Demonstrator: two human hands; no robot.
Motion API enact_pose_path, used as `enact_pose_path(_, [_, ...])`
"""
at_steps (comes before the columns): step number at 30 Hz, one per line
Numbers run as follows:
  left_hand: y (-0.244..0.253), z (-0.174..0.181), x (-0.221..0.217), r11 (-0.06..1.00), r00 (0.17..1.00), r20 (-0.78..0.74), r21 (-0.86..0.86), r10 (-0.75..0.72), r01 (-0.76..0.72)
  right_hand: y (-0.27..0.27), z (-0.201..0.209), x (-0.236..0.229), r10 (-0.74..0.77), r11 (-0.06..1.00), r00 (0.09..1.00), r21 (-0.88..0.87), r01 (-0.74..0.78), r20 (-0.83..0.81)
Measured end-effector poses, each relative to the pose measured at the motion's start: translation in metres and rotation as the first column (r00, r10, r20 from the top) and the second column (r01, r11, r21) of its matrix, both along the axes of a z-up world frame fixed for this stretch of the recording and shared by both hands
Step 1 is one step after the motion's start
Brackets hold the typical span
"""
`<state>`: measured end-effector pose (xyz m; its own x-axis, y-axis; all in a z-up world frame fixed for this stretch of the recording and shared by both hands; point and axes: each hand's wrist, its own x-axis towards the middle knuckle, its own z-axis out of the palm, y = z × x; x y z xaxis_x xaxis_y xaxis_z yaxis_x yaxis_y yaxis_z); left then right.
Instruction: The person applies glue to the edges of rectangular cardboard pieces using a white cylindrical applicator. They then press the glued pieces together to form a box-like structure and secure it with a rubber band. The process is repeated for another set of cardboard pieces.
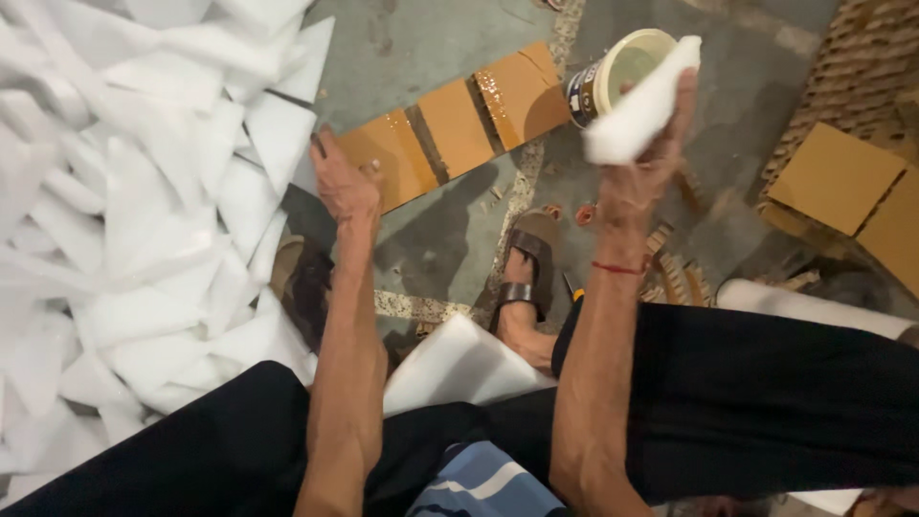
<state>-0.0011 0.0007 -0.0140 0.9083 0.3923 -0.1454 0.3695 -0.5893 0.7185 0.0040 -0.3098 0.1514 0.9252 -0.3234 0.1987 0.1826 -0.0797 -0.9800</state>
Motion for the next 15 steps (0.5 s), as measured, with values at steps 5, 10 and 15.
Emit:
enact_pose_path(5, [-0.003, -0.001, -0.004, 0.999, 0.999, 0.033, 0.029, -0.018, 0.017, 0.008, -0.027, -0.019, 0.020, 0.999, 0.998, 0.041, -0.018, -0.061])
enact_pose_path(10, [-0.003, 0.005, -0.005, 0.999, 0.998, 0.052, 0.025, -0.026, 0.025, 0.051, -0.065, -0.040, -0.332, 0.920, 0.906, -0.305, 0.248, -0.263])
enact_pose_path(15, [-0.006, 0.009, -0.004, 0.999, 0.999, 0.047, 0.032, 0.002, -0.003, 0.052, -0.102, -0.055, -0.285, 0.923, 0.951, -0.303, 0.238, -0.121])
